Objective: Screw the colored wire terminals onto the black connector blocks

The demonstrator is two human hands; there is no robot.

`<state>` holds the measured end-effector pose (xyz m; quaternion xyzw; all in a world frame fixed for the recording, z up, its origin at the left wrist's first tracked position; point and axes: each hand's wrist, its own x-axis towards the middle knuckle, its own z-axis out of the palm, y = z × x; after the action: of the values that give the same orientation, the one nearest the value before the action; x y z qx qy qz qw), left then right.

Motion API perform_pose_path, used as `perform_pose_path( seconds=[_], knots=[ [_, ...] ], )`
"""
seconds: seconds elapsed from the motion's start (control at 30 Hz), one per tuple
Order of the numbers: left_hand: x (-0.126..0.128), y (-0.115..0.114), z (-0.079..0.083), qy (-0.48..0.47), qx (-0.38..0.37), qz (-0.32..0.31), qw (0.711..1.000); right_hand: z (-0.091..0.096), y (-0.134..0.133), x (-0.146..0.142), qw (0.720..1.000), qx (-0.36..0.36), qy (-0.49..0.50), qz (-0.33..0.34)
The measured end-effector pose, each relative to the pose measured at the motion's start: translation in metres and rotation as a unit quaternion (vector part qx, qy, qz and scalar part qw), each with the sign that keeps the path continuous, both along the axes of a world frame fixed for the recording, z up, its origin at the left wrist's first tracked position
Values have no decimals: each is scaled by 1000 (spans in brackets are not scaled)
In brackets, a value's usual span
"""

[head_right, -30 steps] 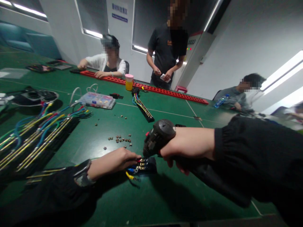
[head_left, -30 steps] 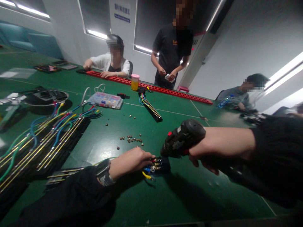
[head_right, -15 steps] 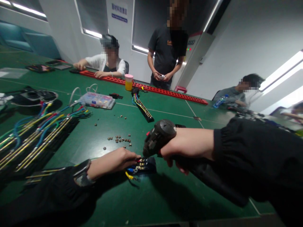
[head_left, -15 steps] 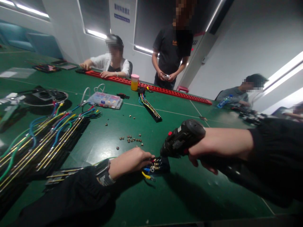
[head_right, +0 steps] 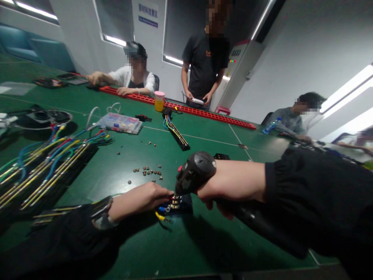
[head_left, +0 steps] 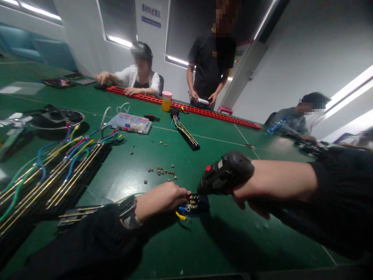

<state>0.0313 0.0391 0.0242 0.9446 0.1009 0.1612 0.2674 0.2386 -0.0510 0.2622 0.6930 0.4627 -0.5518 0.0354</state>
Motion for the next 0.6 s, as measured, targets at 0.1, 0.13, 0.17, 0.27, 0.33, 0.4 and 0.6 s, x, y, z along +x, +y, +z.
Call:
perform_pose_path(
  seconds=[0.1,0.13,0.17,0.27,0.33,0.4,0.6],
  knots=[
    [1,0,-1,14,-26,1,1000,0,-2,1,1000,-1,-1,-13],
    [1,1,-1,16,-27,3,1000,-1,-3,1,1000,0,-2,-9],
    [2,1,-2,18,-27,3,999,-1,-3,1,1000,2,-2,-2],
    [2,1,-3,21,-33,3,999,-2,-4,1,1000,15,3,24],
    [3,1,-3,19,-37,3,999,-3,-4,0,999,18,10,36],
    [2,1,-3,10,-38,2,999,-4,-4,-1,999,18,12,37],
    [2,2,-5,1,-39,-8,999,-4,-4,-1,1000,13,6,14]
  ],
)
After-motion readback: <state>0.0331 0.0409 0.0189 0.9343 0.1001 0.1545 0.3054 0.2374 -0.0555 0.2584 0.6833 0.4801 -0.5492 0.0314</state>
